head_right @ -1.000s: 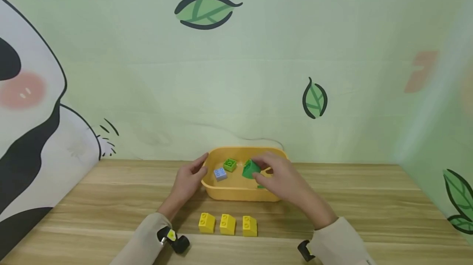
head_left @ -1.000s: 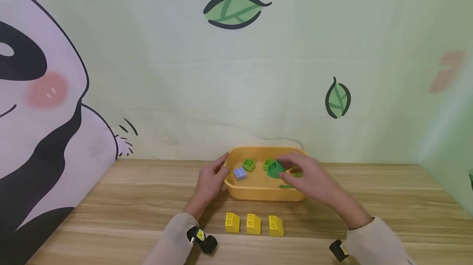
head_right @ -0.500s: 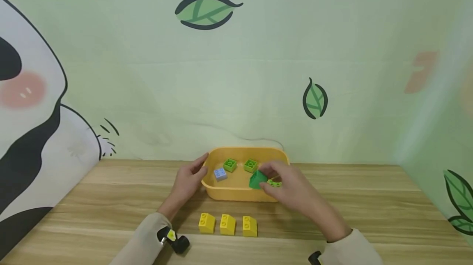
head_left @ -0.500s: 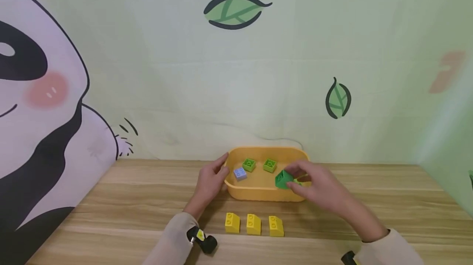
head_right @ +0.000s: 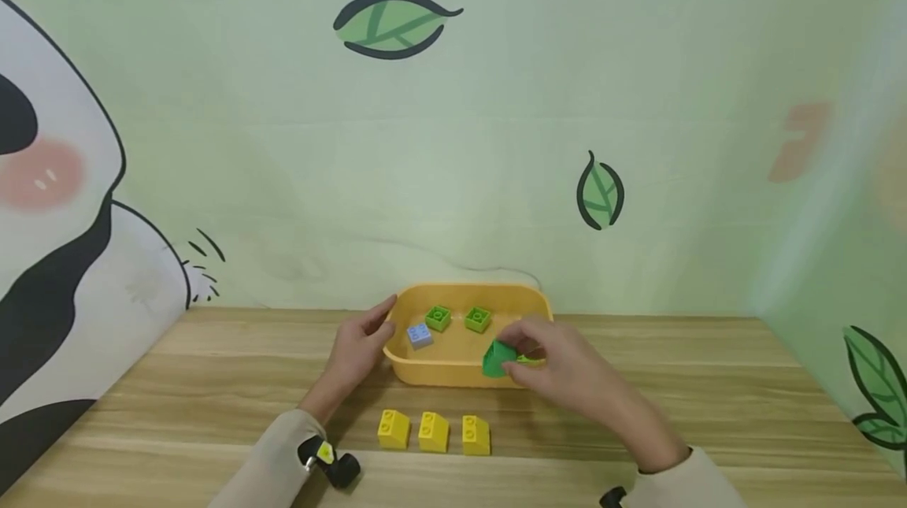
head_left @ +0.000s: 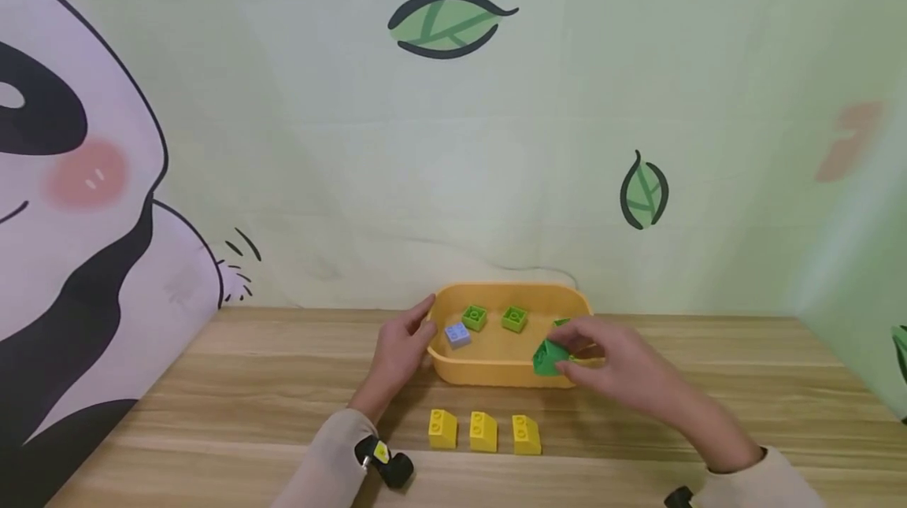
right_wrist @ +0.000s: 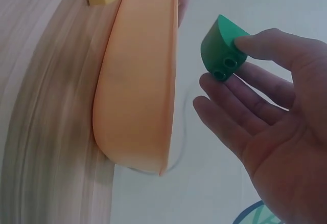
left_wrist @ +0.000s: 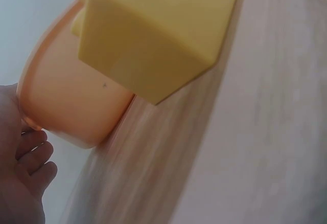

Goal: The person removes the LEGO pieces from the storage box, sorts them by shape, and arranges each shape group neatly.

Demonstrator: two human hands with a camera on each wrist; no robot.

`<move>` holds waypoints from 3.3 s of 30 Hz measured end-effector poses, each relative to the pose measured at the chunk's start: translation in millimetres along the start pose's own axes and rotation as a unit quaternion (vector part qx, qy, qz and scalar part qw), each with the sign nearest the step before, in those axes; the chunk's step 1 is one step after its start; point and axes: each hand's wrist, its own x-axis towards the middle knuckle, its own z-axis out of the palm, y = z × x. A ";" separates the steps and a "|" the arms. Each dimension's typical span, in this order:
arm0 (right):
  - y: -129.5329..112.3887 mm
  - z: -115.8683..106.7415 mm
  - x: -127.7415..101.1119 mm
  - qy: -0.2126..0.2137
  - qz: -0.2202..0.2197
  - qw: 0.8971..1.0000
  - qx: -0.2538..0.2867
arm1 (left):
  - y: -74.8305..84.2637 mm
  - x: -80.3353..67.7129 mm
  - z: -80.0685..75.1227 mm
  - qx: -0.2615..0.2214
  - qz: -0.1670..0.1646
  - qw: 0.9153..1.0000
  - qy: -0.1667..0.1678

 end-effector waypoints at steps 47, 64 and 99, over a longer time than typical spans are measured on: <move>6.9 2.7 -13.8 -0.210 0.078 0.974 -0.029 | 2.1 0.0 -0.1 0.011 -0.004 1.000 0.001; 3.0 14.3 -13.2 -0.223 0.068 0.971 -0.052 | 3.4 -0.2 -0.2 0.012 -0.006 1.000 0.004; 13.2 23.5 -8.7 -0.216 0.068 0.974 -0.007 | 0.9 0.8 -0.6 0.012 -0.011 1.000 0.005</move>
